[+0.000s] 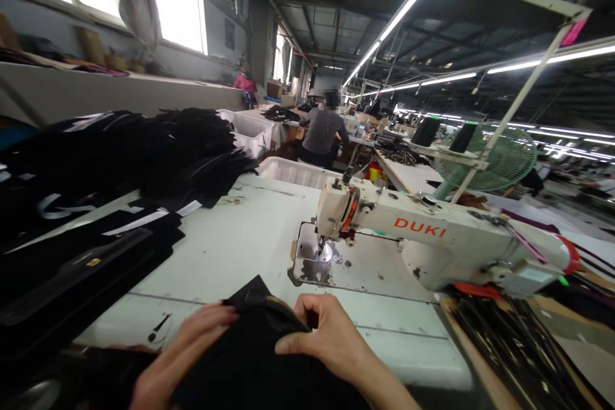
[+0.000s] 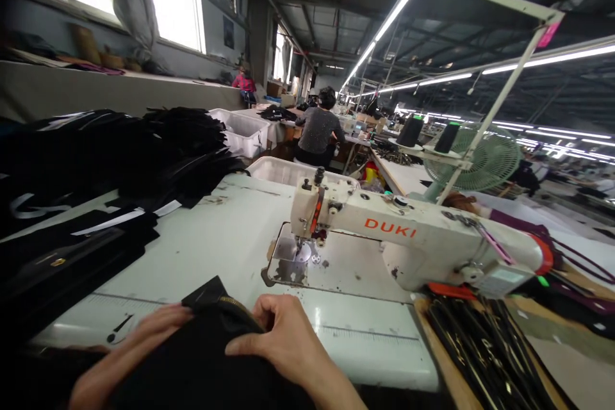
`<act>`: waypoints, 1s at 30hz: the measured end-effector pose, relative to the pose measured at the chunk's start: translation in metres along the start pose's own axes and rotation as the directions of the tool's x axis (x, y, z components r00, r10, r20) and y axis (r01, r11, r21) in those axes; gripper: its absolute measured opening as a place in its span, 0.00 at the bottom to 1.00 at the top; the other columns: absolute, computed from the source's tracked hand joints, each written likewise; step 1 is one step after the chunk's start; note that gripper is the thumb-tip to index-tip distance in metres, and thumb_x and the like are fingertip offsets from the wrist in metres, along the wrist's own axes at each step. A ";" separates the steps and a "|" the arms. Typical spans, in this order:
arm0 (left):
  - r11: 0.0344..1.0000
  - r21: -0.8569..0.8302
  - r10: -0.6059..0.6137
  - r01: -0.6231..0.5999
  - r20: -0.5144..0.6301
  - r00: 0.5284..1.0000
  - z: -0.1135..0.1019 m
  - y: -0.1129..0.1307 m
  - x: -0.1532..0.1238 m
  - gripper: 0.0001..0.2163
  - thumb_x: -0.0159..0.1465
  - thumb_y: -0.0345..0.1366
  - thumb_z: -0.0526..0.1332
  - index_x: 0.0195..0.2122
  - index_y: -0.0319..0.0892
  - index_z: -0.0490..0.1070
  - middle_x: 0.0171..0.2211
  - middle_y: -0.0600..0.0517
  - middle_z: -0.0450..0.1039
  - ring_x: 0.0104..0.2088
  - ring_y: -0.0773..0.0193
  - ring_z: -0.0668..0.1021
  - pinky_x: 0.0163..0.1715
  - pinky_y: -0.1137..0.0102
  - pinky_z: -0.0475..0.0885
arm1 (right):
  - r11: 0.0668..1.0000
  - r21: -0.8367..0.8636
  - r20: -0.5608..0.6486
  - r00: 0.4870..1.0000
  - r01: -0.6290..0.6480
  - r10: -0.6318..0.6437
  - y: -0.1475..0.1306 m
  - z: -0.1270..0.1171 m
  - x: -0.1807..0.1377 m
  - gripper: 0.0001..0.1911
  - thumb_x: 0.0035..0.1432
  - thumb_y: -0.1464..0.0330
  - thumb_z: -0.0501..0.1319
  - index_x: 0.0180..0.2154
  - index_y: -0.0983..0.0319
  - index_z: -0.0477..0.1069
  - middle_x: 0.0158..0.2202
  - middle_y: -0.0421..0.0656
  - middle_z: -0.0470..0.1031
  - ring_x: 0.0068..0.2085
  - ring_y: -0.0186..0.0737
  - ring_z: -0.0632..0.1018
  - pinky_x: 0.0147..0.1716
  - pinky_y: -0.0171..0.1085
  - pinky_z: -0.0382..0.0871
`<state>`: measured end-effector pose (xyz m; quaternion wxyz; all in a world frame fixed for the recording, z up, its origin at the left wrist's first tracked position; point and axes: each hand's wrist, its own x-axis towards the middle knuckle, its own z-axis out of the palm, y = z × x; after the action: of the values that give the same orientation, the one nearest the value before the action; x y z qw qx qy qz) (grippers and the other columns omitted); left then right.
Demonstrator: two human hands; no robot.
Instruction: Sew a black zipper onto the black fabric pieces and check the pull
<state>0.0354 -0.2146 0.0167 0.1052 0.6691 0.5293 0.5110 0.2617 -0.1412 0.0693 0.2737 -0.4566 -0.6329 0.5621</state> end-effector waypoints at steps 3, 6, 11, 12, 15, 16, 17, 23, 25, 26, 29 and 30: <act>0.998 -0.056 -0.014 0.015 0.023 1.000 -0.015 0.014 0.022 0.16 0.73 0.46 0.47 0.44 0.50 0.73 0.59 0.52 0.66 0.59 0.52 0.70 0.61 0.59 0.62 | 0.989 0.135 0.047 0.998 -0.057 0.051 0.001 -0.002 0.000 0.27 0.32 0.58 0.78 0.20 0.61 0.61 0.18 0.30 0.58 0.23 0.30 0.57 0.22 0.33 0.46; 0.996 -0.027 -0.080 0.086 0.158 0.984 -0.015 0.035 0.040 0.14 0.62 0.51 0.62 0.43 0.50 0.74 0.61 0.51 0.66 0.57 0.49 0.73 0.55 0.64 0.69 | 0.974 0.218 0.076 0.996 -0.063 0.048 0.000 -0.003 -0.002 0.30 0.29 0.54 0.79 0.19 0.61 0.61 0.17 0.31 0.59 0.22 0.29 0.57 0.21 0.33 0.45; 0.931 -0.105 -0.286 0.349 0.382 0.879 0.002 0.053 0.055 0.14 0.56 0.41 0.65 0.43 0.46 0.71 0.36 0.54 0.78 0.39 0.55 0.80 0.40 0.69 0.75 | 0.954 0.298 0.084 0.996 -0.012 -0.014 0.003 -0.002 -0.008 0.31 0.28 0.53 0.80 0.17 0.61 0.60 0.16 0.31 0.57 0.21 0.27 0.56 0.21 0.33 0.42; 0.915 -0.126 -0.299 0.382 0.422 0.856 0.004 0.056 0.056 0.12 0.57 0.42 0.64 0.41 0.46 0.71 0.33 0.55 0.78 0.36 0.56 0.80 0.37 0.70 0.75 | 0.945 0.326 0.080 0.997 -0.007 -0.020 0.005 -0.002 -0.009 0.32 0.28 0.53 0.80 0.17 0.61 0.59 0.16 0.31 0.57 0.21 0.27 0.55 0.20 0.33 0.42; 0.903 -0.146 -0.297 0.405 0.470 0.831 0.005 0.065 0.057 0.09 0.61 0.45 0.62 0.34 0.44 0.72 0.30 0.54 0.77 0.33 0.57 0.79 0.34 0.71 0.75 | 0.913 0.407 0.081 0.996 -0.002 -0.034 0.012 -0.002 -0.011 0.31 0.28 0.53 0.80 0.18 0.62 0.61 0.16 0.31 0.59 0.21 0.26 0.57 0.20 0.32 0.43; 0.904 -0.138 -0.301 0.404 0.463 0.833 0.005 0.069 0.056 0.10 0.62 0.45 0.61 0.32 0.44 0.73 0.29 0.54 0.77 0.33 0.57 0.79 0.34 0.71 0.75 | 0.906 0.423 0.085 0.996 0.001 -0.041 0.014 -0.003 -0.012 0.30 0.29 0.53 0.80 0.19 0.62 0.63 0.17 0.32 0.61 0.21 0.27 0.58 0.21 0.32 0.44; 0.906 -0.127 -0.308 0.404 0.455 0.835 0.004 0.072 0.056 0.11 0.63 0.46 0.60 0.31 0.44 0.73 0.29 0.54 0.76 0.33 0.57 0.79 0.34 0.71 0.75 | 0.902 0.432 0.086 0.995 0.005 -0.046 0.016 -0.004 -0.013 0.29 0.30 0.53 0.79 0.20 0.63 0.64 0.18 0.33 0.63 0.22 0.27 0.59 0.21 0.31 0.46; 0.932 -0.051 -0.297 0.359 0.465 0.834 0.005 0.080 0.058 0.13 0.64 0.47 0.58 0.34 0.44 0.75 0.31 0.51 0.77 0.35 0.55 0.79 0.37 0.68 0.75 | 0.913 0.408 0.092 0.995 0.003 -0.044 0.020 -0.008 -0.015 0.29 0.34 0.52 0.78 0.21 0.63 0.65 0.18 0.34 0.63 0.22 0.28 0.60 0.22 0.31 0.47; 0.955 -0.047 -0.237 0.294 0.475 0.847 0.009 0.077 0.061 0.13 0.62 0.48 0.60 0.36 0.44 0.77 0.35 0.50 0.77 0.38 0.53 0.79 0.40 0.66 0.75 | 0.942 0.337 0.069 0.997 0.010 -0.035 0.015 -0.007 -0.017 0.30 0.33 0.52 0.79 0.20 0.63 0.63 0.17 0.32 0.60 0.22 0.27 0.58 0.21 0.32 0.45; 0.958 -0.059 -0.215 0.279 0.492 0.844 0.011 0.076 0.062 0.13 0.61 0.48 0.62 0.37 0.44 0.78 0.36 0.50 0.78 0.39 0.53 0.79 0.42 0.66 0.74 | 0.956 0.292 0.047 0.998 0.016 -0.031 0.012 -0.006 -0.018 0.30 0.33 0.52 0.79 0.19 0.63 0.63 0.17 0.32 0.58 0.22 0.27 0.57 0.21 0.32 0.45; 0.917 -0.131 -0.239 0.376 0.573 0.784 0.015 0.071 0.063 0.11 0.59 0.45 0.65 0.34 0.44 0.81 0.33 0.51 0.79 0.38 0.52 0.80 0.40 0.68 0.75 | 0.986 0.167 0.032 0.999 -0.012 0.006 0.002 -0.007 -0.021 0.30 0.32 0.52 0.79 0.19 0.62 0.63 0.17 0.31 0.58 0.23 0.28 0.57 0.21 0.32 0.46; 0.885 -0.151 -0.278 0.441 0.588 0.760 0.015 0.070 0.062 0.11 0.59 0.45 0.65 0.33 0.43 0.81 0.31 0.52 0.80 0.37 0.53 0.81 0.37 0.69 0.75 | 0.990 0.139 0.072 0.997 -0.037 0.027 0.001 -0.010 -0.022 0.29 0.32 0.52 0.78 0.20 0.62 0.64 0.17 0.31 0.59 0.23 0.28 0.58 0.21 0.32 0.47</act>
<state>0.0842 -0.1874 0.0929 0.4434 0.6497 0.5181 0.3361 0.2799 -0.1556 0.0744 0.2739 -0.4264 -0.5937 0.6250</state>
